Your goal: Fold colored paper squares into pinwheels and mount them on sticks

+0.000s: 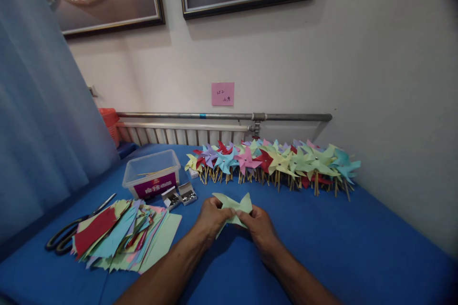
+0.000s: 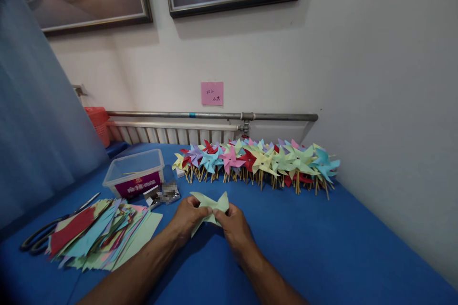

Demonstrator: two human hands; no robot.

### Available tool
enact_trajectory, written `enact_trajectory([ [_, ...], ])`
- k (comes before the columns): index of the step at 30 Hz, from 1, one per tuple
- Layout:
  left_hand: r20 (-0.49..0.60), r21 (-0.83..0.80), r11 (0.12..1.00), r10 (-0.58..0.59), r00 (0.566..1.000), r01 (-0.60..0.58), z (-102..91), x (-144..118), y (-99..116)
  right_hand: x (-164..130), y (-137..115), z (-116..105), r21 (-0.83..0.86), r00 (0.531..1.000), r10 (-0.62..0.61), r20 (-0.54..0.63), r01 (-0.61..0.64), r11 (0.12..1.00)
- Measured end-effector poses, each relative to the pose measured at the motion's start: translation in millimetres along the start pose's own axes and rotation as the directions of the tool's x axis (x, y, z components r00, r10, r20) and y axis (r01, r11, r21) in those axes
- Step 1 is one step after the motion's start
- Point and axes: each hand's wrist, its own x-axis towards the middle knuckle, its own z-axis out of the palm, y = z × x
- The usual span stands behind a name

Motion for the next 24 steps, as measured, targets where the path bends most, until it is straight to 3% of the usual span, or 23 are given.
enact_trajectory([
  [4,-0.026,0.026,0.998,-0.048,0.998,0.049,-0.8,-2.4,2.9,-4.3,-5.1,2.4,-0.012,1.0,0.005,-0.011,-0.005,1.0],
  [10,-0.139,0.054,0.999,0.017,0.99,-0.009,-12.9,7.9,1.0,-7.1,-14.4,0.5,0.062,0.998,-0.054,-0.042,0.056,0.996],
  [14,-0.198,0.09,0.994,0.076,0.977,-0.059,-20.0,13.3,1.6,-9.6,-13.6,-1.1,-0.018,0.994,-0.093,0.049,0.094,0.995],
  [19,-0.152,0.125,0.984,0.143,0.978,-0.124,-15.0,9.9,-0.3,-15.2,-8.5,3.3,-0.174,0.988,-0.047,0.147,0.073,0.982],
  [24,-0.122,0.132,0.979,0.169,0.978,-0.152,-11.3,7.5,-1.8,-13.9,-7.6,3.1,-0.249,0.982,-0.134,0.136,0.165,0.954],
])
